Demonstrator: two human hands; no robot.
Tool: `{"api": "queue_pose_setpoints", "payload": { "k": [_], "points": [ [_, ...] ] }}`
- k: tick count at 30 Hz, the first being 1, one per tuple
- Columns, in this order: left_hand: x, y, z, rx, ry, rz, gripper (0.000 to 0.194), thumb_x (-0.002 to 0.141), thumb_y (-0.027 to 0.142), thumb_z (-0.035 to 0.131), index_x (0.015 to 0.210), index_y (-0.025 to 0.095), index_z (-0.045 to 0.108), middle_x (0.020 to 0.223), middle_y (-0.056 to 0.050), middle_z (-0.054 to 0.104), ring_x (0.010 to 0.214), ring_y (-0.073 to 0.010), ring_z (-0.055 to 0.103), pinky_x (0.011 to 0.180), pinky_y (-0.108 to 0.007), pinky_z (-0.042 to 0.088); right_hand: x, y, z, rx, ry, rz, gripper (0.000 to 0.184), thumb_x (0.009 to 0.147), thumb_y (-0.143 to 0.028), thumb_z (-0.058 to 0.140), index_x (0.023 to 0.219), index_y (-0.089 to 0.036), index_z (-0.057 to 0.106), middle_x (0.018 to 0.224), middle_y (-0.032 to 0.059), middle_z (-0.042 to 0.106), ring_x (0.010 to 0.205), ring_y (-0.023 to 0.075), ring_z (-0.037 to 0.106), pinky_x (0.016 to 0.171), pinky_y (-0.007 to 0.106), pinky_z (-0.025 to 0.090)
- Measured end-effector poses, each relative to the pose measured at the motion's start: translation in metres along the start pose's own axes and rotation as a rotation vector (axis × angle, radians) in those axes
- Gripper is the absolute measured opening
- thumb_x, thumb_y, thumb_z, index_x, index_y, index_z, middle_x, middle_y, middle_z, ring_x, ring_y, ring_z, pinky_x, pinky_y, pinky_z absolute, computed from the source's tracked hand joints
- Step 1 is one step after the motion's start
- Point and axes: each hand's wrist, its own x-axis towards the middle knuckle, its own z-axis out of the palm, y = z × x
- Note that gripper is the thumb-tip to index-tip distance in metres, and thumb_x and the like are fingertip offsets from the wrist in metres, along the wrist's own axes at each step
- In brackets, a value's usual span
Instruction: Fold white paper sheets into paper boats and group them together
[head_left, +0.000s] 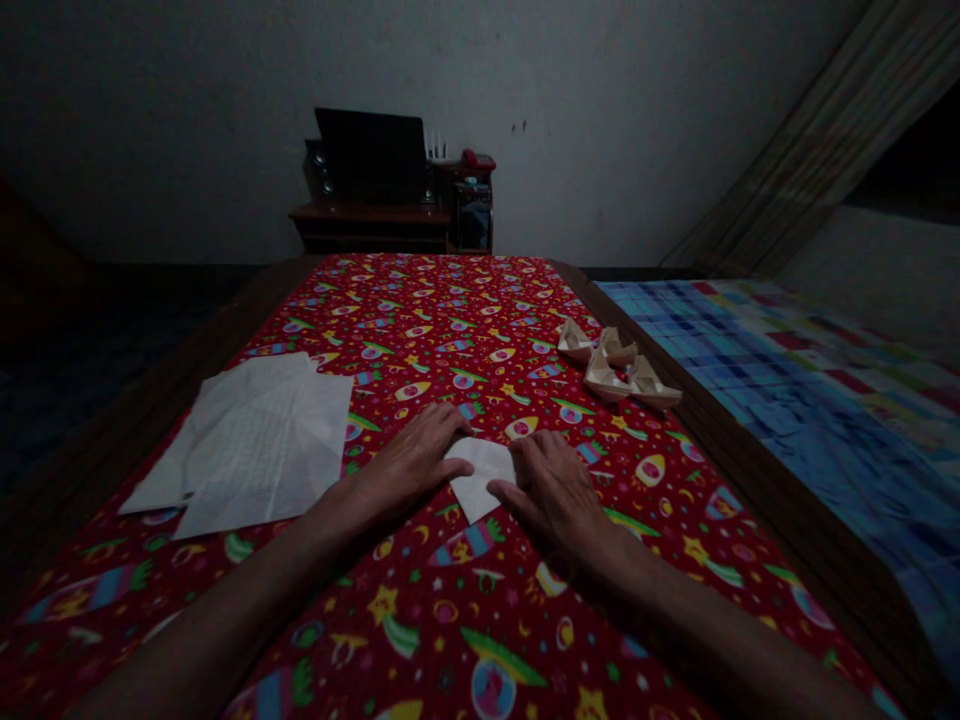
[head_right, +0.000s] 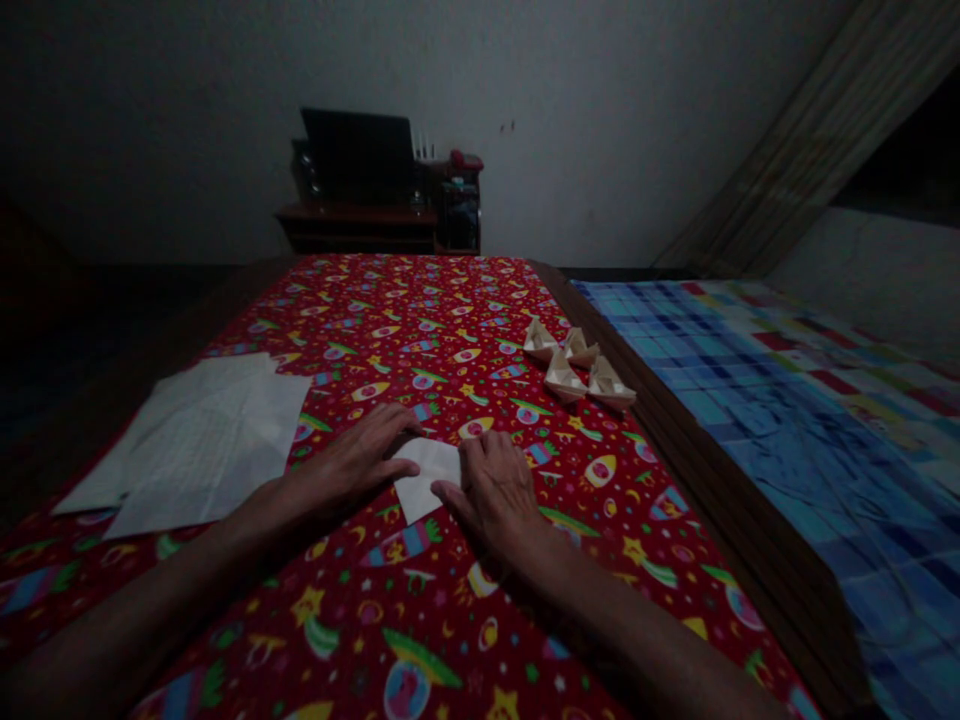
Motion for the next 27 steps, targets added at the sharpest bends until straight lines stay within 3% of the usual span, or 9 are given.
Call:
{"api": "queue_pose_setpoints", "payload": {
  "k": [10, 18, 23, 27],
  "points": [
    [0.004, -0.008, 0.005, -0.004, -0.017, -0.017, 0.031, 0.074, 0.03, 0.069, 0.094, 0.02, 0.047, 0.1, -0.002, 0.051, 0.096, -0.0214, 0.045, 0.081, -0.034, 0.04, 0.005, 0.006, -0.002, 0.061, -0.08, 0.057, 0.028, 0.083, -0.043, 0.059, 0.095, -0.019, 0.05, 0.087, 0.0049, 0.055, 0.078, 0.0195, 0.048, 0.063, 0.029, 0.035],
    [0.006, -0.008, 0.005, 0.004, -0.02, -0.025, 0.03, 0.073, 0.028, 0.068, 0.092, 0.02, 0.047, 0.096, -0.002, 0.051, 0.091, -0.0211, 0.045, 0.078, -0.034, 0.041, 0.006, 0.014, 0.005, 0.163, -0.053, 0.047, 0.025, 0.08, -0.038, 0.062, 0.092, -0.02, 0.048, 0.084, 0.0018, 0.054, 0.075, 0.0168, 0.047, 0.061, 0.026, 0.034],
    [0.004, -0.006, 0.006, -0.051, 0.003, 0.064, 0.038, 0.076, 0.024, 0.064, 0.11, 0.022, 0.049, 0.114, -0.005, 0.049, 0.107, -0.0226, 0.043, 0.091, -0.038, 0.04, 0.008, 0.008, 0.005, 0.143, -0.015, 0.014, 0.018, 0.081, -0.032, 0.061, 0.09, -0.02, 0.05, 0.088, 0.0043, 0.054, 0.08, 0.0186, 0.047, 0.065, 0.028, 0.036],
    [0.002, 0.0, 0.004, -0.083, 0.009, 0.116, 0.024, 0.079, 0.019, 0.059, 0.103, 0.022, 0.054, 0.12, -0.006, 0.049, 0.113, -0.0217, 0.041, 0.097, -0.037, 0.038, 0.011, 0.007, 0.001, 0.161, -0.037, 0.019, 0.011, 0.082, -0.028, 0.059, 0.083, -0.018, 0.053, 0.083, 0.0042, 0.055, 0.076, 0.0177, 0.048, 0.064, 0.027, 0.036]
  ]
}}
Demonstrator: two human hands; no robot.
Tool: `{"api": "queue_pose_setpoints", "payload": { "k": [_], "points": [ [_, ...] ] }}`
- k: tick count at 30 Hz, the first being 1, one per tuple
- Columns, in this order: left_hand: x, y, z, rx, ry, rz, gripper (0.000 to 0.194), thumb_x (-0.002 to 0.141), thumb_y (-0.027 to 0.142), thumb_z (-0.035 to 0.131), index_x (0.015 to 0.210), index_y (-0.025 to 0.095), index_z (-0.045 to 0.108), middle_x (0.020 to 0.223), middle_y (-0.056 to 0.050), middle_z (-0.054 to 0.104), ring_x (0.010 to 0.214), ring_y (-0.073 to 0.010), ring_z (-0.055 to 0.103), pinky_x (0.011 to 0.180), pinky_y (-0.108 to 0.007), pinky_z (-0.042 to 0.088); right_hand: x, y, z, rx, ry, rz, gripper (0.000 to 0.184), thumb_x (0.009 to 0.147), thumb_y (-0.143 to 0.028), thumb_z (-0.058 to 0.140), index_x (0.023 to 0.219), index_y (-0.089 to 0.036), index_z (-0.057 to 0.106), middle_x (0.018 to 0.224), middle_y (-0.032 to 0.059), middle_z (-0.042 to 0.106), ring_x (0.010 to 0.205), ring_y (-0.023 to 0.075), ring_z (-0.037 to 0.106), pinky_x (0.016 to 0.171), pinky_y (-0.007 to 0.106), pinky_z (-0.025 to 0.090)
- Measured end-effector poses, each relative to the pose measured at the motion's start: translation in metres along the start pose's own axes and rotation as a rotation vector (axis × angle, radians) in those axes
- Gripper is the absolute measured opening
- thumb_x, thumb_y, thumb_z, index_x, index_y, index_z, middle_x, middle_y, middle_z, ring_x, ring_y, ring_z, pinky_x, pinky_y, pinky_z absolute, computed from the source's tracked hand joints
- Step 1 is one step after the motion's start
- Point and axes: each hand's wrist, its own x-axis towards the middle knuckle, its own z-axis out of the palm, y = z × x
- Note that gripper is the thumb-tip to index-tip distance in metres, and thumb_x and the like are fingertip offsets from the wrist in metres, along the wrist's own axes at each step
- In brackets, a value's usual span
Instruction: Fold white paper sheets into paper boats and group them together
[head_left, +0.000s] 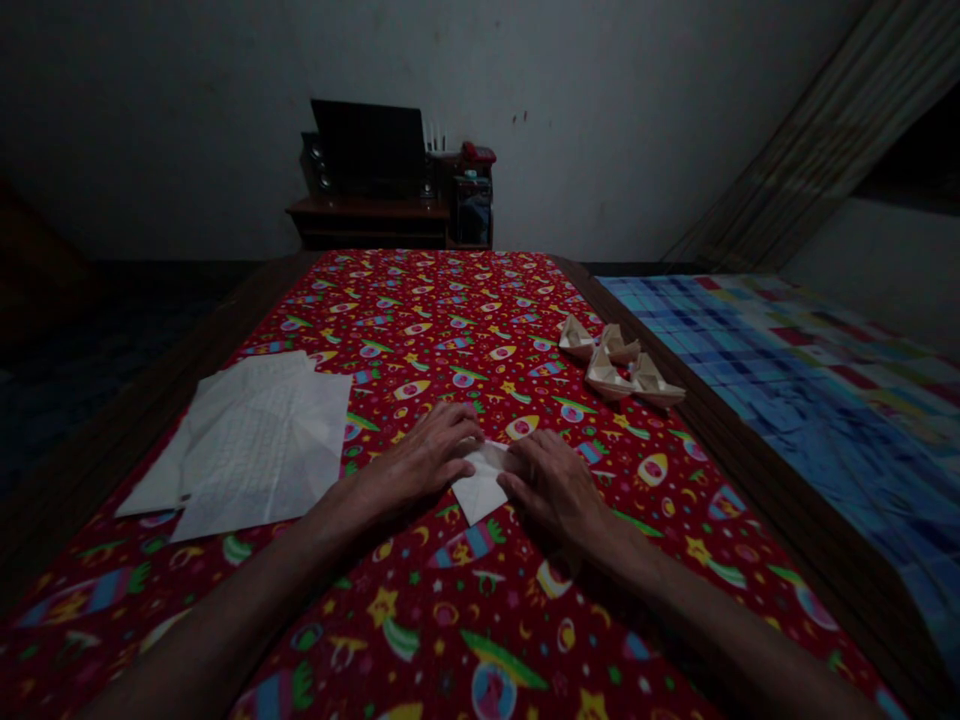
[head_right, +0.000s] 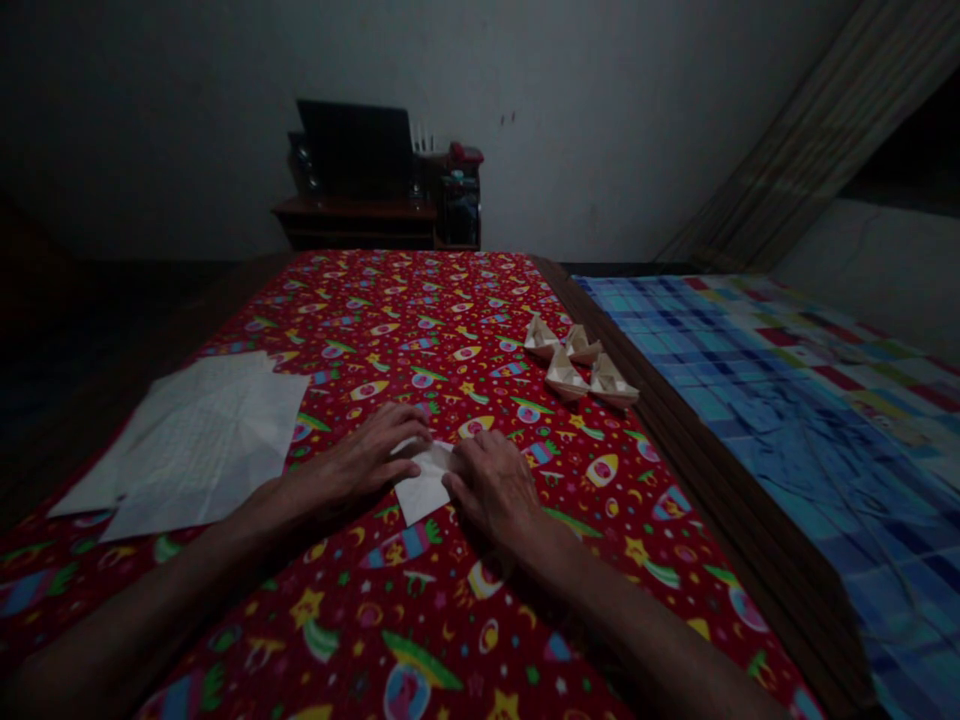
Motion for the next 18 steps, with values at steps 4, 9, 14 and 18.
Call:
{"api": "queue_pose_setpoints", "payload": {
  "k": [4, 9, 14, 18],
  "points": [
    [0.0, 0.006, -0.004, 0.029, -0.037, -0.161, 0.022, 0.079, 0.024, 0.06, 0.1, 0.02, 0.053, 0.103, -0.004, 0.057, 0.1, -0.0216, 0.05, 0.088, -0.035, 0.04, 0.0, 0.005, -0.001, 0.135, -0.042, 0.041, 0.01, 0.081, -0.026, 0.061, 0.082, -0.018, 0.055, 0.076, 0.0006, 0.057, 0.068, 0.0139, 0.05, 0.061, 0.024, 0.035],
    [0.003, 0.0, -0.009, -0.013, -0.112, -0.283, 0.025, 0.076, 0.033, 0.062, 0.098, 0.021, 0.058, 0.09, 0.001, 0.062, 0.083, -0.0185, 0.057, 0.071, -0.026, 0.041, 0.0, 0.011, -0.003, 0.191, -0.048, 0.07, 0.007, 0.078, -0.021, 0.063, 0.08, -0.018, 0.057, 0.073, -0.0006, 0.058, 0.065, 0.0123, 0.051, 0.057, 0.022, 0.034],
    [0.002, -0.011, -0.008, -0.05, -0.108, -0.27, 0.008, 0.077, 0.026, 0.06, 0.077, 0.018, 0.061, 0.076, 0.001, 0.061, 0.069, -0.014, 0.056, 0.06, -0.023, 0.038, 0.0, 0.016, -0.004, 0.175, -0.029, -0.002, 0.004, 0.08, -0.018, 0.06, 0.078, -0.017, 0.057, 0.07, 0.0004, 0.057, 0.063, 0.0119, 0.05, 0.056, 0.022, 0.033],
    [-0.009, -0.007, -0.005, 0.013, 0.001, -0.162, 0.009, 0.083, 0.02, 0.054, 0.077, 0.018, 0.059, 0.081, -0.001, 0.059, 0.077, -0.0147, 0.055, 0.069, -0.025, 0.041, -0.004, 0.021, 0.0, 0.068, 0.039, -0.199, 0.011, 0.087, -0.018, 0.05, 0.078, -0.016, 0.055, 0.074, 0.004, 0.057, 0.066, 0.0139, 0.047, 0.058, 0.024, 0.034]
  ]
}}
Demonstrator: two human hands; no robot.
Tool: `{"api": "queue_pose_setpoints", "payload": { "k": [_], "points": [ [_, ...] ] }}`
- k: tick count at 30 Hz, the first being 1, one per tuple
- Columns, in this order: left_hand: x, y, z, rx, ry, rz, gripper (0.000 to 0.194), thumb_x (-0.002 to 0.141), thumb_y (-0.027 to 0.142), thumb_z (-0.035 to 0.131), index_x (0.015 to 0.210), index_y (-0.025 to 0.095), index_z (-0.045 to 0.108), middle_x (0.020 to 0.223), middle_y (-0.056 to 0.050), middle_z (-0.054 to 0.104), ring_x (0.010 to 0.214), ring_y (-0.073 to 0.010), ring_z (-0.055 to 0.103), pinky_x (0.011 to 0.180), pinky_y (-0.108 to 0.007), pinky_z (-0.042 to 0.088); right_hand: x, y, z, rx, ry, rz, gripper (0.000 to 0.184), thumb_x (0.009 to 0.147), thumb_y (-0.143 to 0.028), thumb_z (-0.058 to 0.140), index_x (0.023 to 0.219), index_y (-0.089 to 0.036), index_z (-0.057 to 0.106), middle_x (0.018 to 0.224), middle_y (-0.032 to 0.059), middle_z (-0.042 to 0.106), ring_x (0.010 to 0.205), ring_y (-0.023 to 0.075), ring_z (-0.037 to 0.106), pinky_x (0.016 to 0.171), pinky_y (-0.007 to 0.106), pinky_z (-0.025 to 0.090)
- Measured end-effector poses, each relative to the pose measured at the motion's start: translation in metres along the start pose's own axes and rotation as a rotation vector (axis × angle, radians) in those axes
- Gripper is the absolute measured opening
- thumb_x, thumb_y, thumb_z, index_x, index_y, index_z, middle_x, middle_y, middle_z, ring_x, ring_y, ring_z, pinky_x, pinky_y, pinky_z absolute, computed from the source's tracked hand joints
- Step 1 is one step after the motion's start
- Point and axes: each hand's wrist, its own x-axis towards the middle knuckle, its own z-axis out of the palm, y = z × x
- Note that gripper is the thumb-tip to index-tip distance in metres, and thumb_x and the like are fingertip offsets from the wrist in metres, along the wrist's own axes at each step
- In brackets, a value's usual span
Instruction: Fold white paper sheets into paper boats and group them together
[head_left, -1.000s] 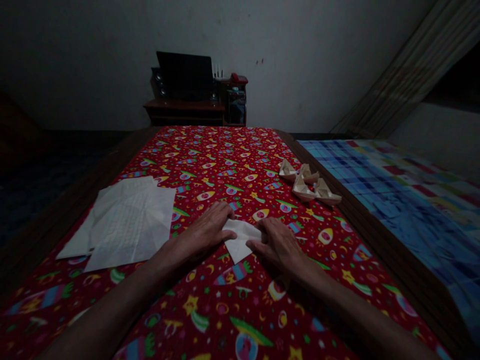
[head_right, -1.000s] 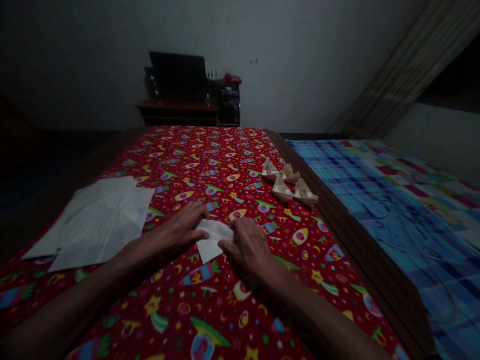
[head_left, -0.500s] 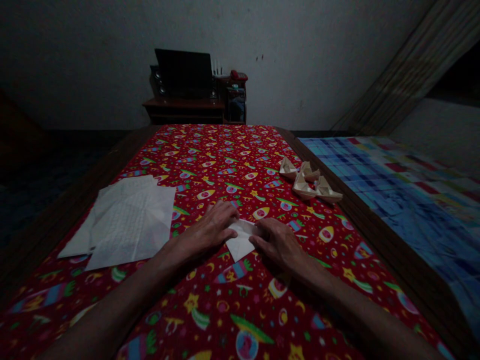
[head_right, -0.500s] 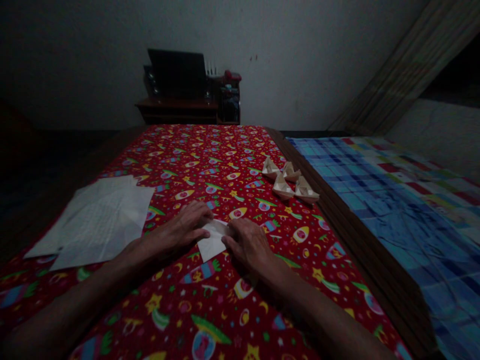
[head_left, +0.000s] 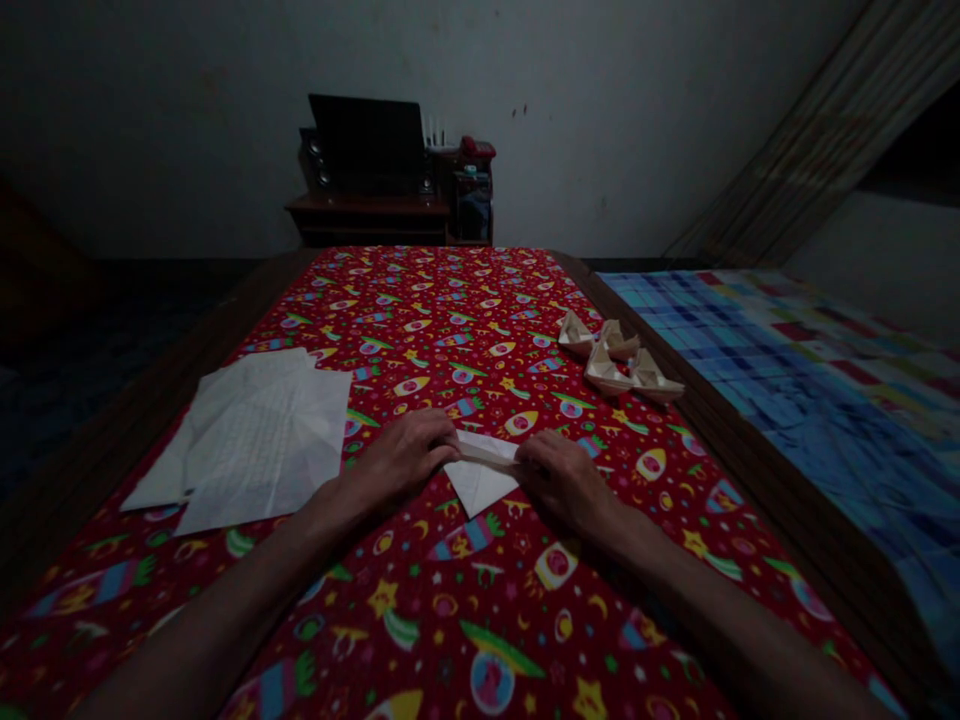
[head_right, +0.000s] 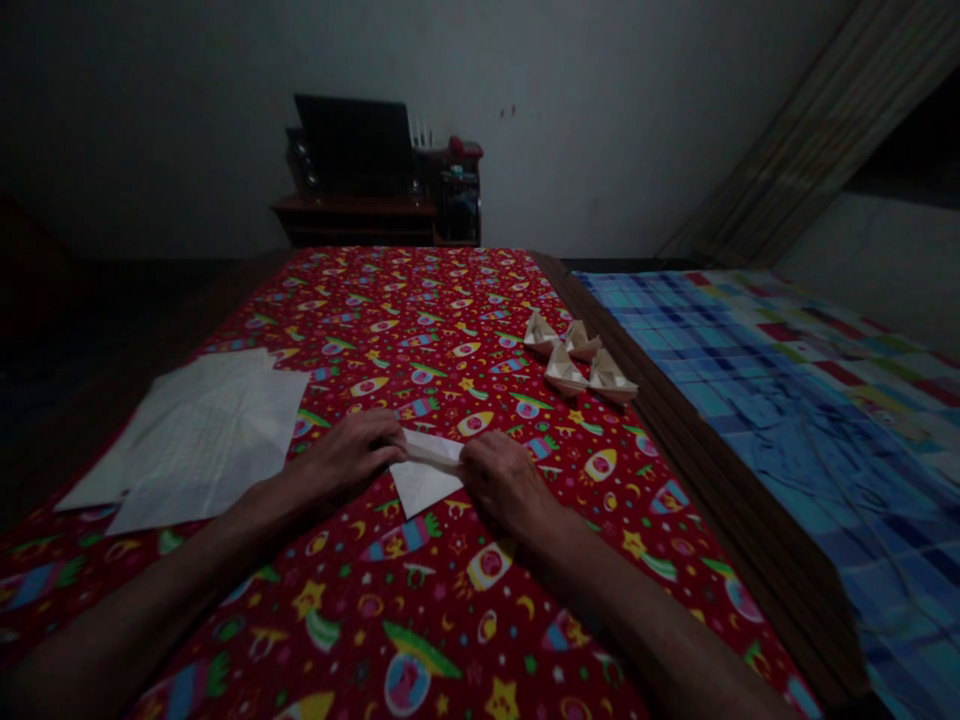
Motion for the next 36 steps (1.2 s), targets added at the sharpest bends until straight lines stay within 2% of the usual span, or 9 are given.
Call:
{"api": "queue_pose_setpoints", "payload": {
  "k": [4, 11, 15, 17, 19, 21, 25, 31, 36],
  "points": [
    [-0.013, 0.006, 0.002, 0.158, 0.067, 0.125, 0.018, 0.091, 0.018, 0.041, 0.081, 0.016, 0.056, 0.086, -0.005, 0.057, 0.082, -0.0169, 0.052, 0.074, -0.029, 0.043, -0.004, -0.002, -0.001, -0.182, -0.04, -0.152, 0.019, 0.091, -0.019, 0.043, 0.078, -0.015, 0.056, 0.078, 0.007, 0.056, 0.072, 0.0173, 0.043, 0.061, 0.028, 0.035],
    [-0.032, 0.005, -0.004, 0.424, 0.0, 0.271, 0.022, 0.092, 0.015, 0.04, 0.105, 0.017, 0.058, 0.103, -0.008, 0.059, 0.094, -0.02, 0.052, 0.083, -0.035, 0.045, -0.006, -0.015, -0.018, -0.277, -0.198, -0.277, 0.019, 0.092, -0.017, 0.041, 0.095, -0.015, 0.06, 0.088, 0.0099, 0.057, 0.079, 0.0194, 0.044, 0.068, 0.033, 0.039],
    [-0.045, 0.012, -0.002, 0.502, -0.021, 0.23, 0.034, 0.088, 0.008, 0.041, 0.12, 0.013, 0.052, 0.117, -0.013, 0.057, 0.109, -0.0253, 0.051, 0.094, -0.042, 0.041, -0.008, -0.017, -0.021, -0.312, -0.239, -0.281, 0.017, 0.09, -0.019, 0.046, 0.097, -0.014, 0.062, 0.092, 0.0108, 0.06, 0.083, 0.0216, 0.048, 0.072, 0.037, 0.042],
    [-0.049, 0.02, 0.003, 0.484, -0.03, 0.202, 0.044, 0.085, 0.004, 0.039, 0.127, 0.011, 0.046, 0.129, -0.014, 0.051, 0.122, -0.0267, 0.043, 0.103, -0.045, 0.035, -0.009, -0.018, -0.019, -0.288, -0.23, -0.285, 0.018, 0.089, -0.018, 0.047, 0.098, -0.015, 0.062, 0.098, 0.0108, 0.062, 0.088, 0.0223, 0.051, 0.076, 0.04, 0.043],
    [-0.05, 0.032, 0.011, 0.417, -0.074, 0.214, 0.053, 0.084, 0.004, 0.039, 0.135, 0.014, 0.037, 0.141, -0.011, 0.04, 0.133, -0.0235, 0.032, 0.11, -0.044, 0.027, -0.011, -0.02, -0.014, -0.228, -0.215, -0.305, 0.023, 0.088, -0.017, 0.045, 0.105, -0.015, 0.061, 0.109, 0.011, 0.061, 0.098, 0.0225, 0.053, 0.084, 0.041, 0.044],
    [-0.049, 0.044, 0.018, 0.355, -0.13, 0.222, 0.054, 0.087, 0.01, 0.038, 0.14, 0.016, 0.03, 0.146, -0.01, 0.034, 0.136, -0.0206, 0.027, 0.112, -0.042, 0.024, -0.013, -0.023, -0.009, -0.175, -0.198, -0.324, 0.032, 0.087, -0.016, 0.044, 0.116, -0.014, 0.056, 0.121, 0.0108, 0.058, 0.109, 0.0221, 0.052, 0.095, 0.042, 0.042],
    [-0.046, 0.058, 0.023, 0.317, -0.122, 0.191, 0.053, 0.094, 0.034, 0.037, 0.142, 0.016, 0.025, 0.148, -0.01, 0.029, 0.138, -0.021, 0.022, 0.113, -0.044, 0.019, -0.021, -0.03, -0.006, -0.126, -0.175, -0.253, 0.04, 0.089, -0.017, 0.041, 0.129, -0.016, 0.048, 0.13, 0.0097, 0.054, 0.121, 0.0195, 0.048, 0.105, 0.04, 0.039],
    [-0.057, 0.044, 0.014, 0.399, -0.073, 0.11, 0.045, 0.095, 0.032, 0.034, 0.138, 0.018, 0.035, 0.146, -0.009, 0.035, 0.136, -0.0213, 0.028, 0.112, -0.047, 0.02, -0.042, -0.029, -0.017, -0.136, -0.182, -0.169, 0.042, 0.091, -0.019, 0.04, 0.132, -0.013, 0.046, 0.133, 0.0124, 0.05, 0.126, 0.022, 0.044, 0.105, 0.042, 0.04],
    [-0.06, 0.026, 0.011, 0.364, 0.02, 0.065, 0.04, 0.096, 0.03, 0.032, 0.133, 0.02, 0.042, 0.139, -0.009, 0.046, 0.129, -0.0211, 0.04, 0.109, -0.049, 0.023, -0.05, -0.029, -0.021, -0.131, -0.089, -0.123, 0.038, 0.091, -0.019, 0.041, 0.128, -0.016, 0.051, 0.126, 0.0102, 0.057, 0.12, 0.0222, 0.05, 0.101, 0.043, 0.044]
  ]
}}
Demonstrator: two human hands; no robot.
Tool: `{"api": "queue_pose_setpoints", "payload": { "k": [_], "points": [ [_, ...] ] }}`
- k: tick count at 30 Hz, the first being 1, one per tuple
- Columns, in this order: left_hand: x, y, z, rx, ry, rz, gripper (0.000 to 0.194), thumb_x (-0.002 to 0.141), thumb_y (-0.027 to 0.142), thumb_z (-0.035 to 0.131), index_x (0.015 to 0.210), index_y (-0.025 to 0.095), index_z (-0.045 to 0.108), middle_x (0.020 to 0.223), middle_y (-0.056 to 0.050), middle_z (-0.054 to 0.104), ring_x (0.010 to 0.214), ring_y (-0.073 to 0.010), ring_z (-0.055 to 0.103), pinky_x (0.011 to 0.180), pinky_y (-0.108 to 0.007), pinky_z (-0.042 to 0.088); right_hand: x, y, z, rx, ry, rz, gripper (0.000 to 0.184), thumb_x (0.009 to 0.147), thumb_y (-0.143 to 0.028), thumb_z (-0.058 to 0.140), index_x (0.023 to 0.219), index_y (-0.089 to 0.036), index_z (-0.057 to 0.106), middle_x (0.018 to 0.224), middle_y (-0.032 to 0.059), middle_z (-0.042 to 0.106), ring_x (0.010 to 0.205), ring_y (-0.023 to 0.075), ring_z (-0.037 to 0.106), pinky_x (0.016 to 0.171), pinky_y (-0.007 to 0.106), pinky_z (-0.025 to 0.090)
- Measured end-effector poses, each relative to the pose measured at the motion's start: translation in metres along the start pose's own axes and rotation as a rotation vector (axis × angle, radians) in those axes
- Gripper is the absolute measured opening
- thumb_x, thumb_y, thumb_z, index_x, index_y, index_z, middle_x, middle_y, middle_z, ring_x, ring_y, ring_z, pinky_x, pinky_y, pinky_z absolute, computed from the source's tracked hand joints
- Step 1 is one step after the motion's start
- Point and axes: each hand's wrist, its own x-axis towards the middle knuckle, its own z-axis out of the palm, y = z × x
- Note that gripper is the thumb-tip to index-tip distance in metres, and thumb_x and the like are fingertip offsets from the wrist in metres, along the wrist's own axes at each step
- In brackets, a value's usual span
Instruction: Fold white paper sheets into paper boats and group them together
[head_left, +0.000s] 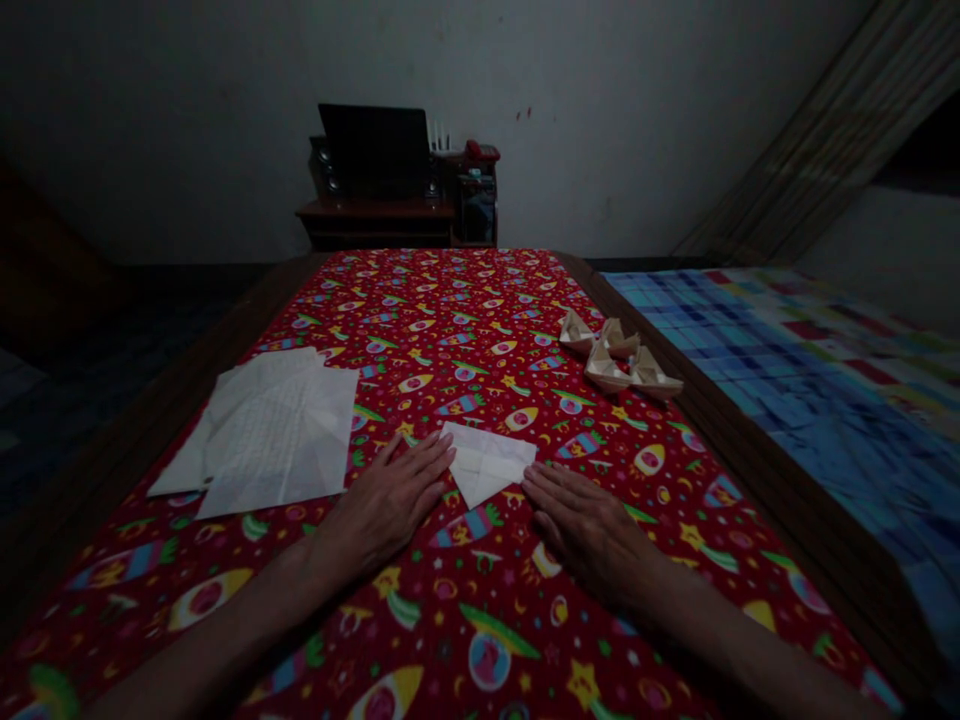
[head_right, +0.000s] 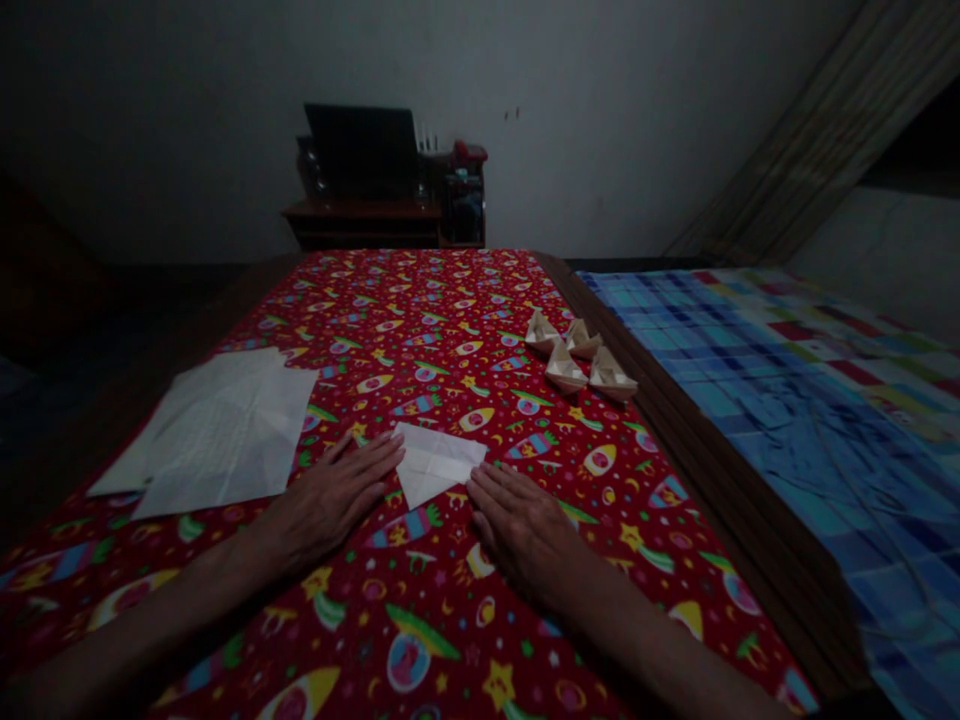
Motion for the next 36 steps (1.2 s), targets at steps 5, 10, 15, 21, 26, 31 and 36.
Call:
{"api": "queue_pose_setpoints", "payload": {
  "k": [5, 10, 15, 21, 26, 31, 36],
  "points": [
    [0.034, -0.008, -0.004, -0.155, 0.07, -0.059, 0.027, 0.093, 0.029, 0.042, 0.091, 0.016, 0.065, 0.102, -0.007, 0.066, 0.098, -0.0194, 0.057, 0.089, -0.036, 0.043, 0.025, 0.001, 0.007, -0.093, 0.03, 0.056, 0.021, 0.092, -0.022, 0.044, 0.096, -0.016, 0.063, 0.095, 0.0103, 0.066, 0.094, 0.0217, 0.059, 0.082, 0.039, 0.048],
    [0.063, -0.009, -0.005, -0.235, 0.057, -0.049, 0.032, 0.078, 0.035, 0.065, 0.105, 0.018, 0.057, 0.105, -0.007, 0.057, 0.1, -0.0221, 0.049, 0.086, -0.035, 0.043, 0.044, 0.01, 0.019, -0.172, 0.005, 0.184, 0.02, 0.088, -0.037, 0.053, 0.081, -0.018, 0.058, 0.082, 0.0073, 0.058, 0.076, 0.0197, 0.051, 0.066, 0.032, 0.041],
    [0.063, -0.019, -0.003, -0.21, -0.047, -0.115, 0.05, 0.071, 0.04, 0.069, 0.113, 0.02, 0.052, 0.108, -0.007, 0.055, 0.101, -0.0242, 0.049, 0.086, -0.037, 0.042, 0.041, 0.015, 0.017, 0.016, 0.109, 0.295, 0.03, 0.085, -0.038, 0.057, 0.107, -0.02, 0.05, 0.102, 0.0095, 0.053, 0.091, 0.0224, 0.048, 0.073, 0.034, 0.043],
    [0.07, -0.027, -0.004, -0.308, -0.158, -0.282, 0.041, 0.063, 0.041, 0.071, 0.097, 0.021, 0.061, 0.084, -0.002, 0.064, 0.077, -0.0221, 0.058, 0.061, -0.026, 0.04, 0.04, 0.023, 0.014, 0.053, 0.064, 0.308, 0.052, 0.082, -0.041, 0.059, 0.125, -0.018, 0.04, 0.107, 0.0126, 0.051, 0.097, 0.0261, 0.047, 0.08, 0.04, 0.045],
    [0.068, -0.023, -0.007, -0.524, -0.222, -0.44, 0.021, 0.063, 0.037, 0.065, 0.069, 0.017, 0.065, 0.06, 0.003, 0.059, 0.058, -0.0157, 0.055, 0.049, -0.021, 0.031, 0.043, 0.021, 0.012, 0.087, 0.034, 0.352, 0.043, 0.08, -0.04, 0.061, 0.114, -0.017, 0.05, 0.102, 0.0115, 0.052, 0.091, 0.0241, 0.05, 0.073, 0.035, 0.046],
    [0.064, -0.015, -0.003, -0.786, 0.024, -0.391, 0.014, 0.066, 0.03, 0.062, 0.065, 0.016, 0.063, 0.067, 0.002, 0.058, 0.062, -0.0129, 0.054, 0.055, -0.021, 0.039, 0.049, 0.028, 0.011, 0.287, 0.063, 0.384, 0.018, 0.078, -0.028, 0.061, 0.091, -0.017, 0.059, 0.079, 0.0026, 0.058, 0.069, 0.0165, 0.054, 0.059, 0.026, 0.042],
    [0.061, 0.0, -0.021, -0.524, 0.523, -0.179, 0.013, 0.077, 0.028, 0.059, 0.07, 0.018, 0.064, 0.085, -0.004, 0.059, 0.082, -0.0167, 0.055, 0.073, -0.028, 0.044, 0.067, 0.031, -0.01, 0.188, 0.309, 0.116, 0.013, 0.084, -0.017, 0.048, 0.083, -0.017, 0.061, 0.081, 0.0052, 0.059, 0.076, 0.0164, 0.055, 0.065, 0.027, 0.041]
  ]
}}
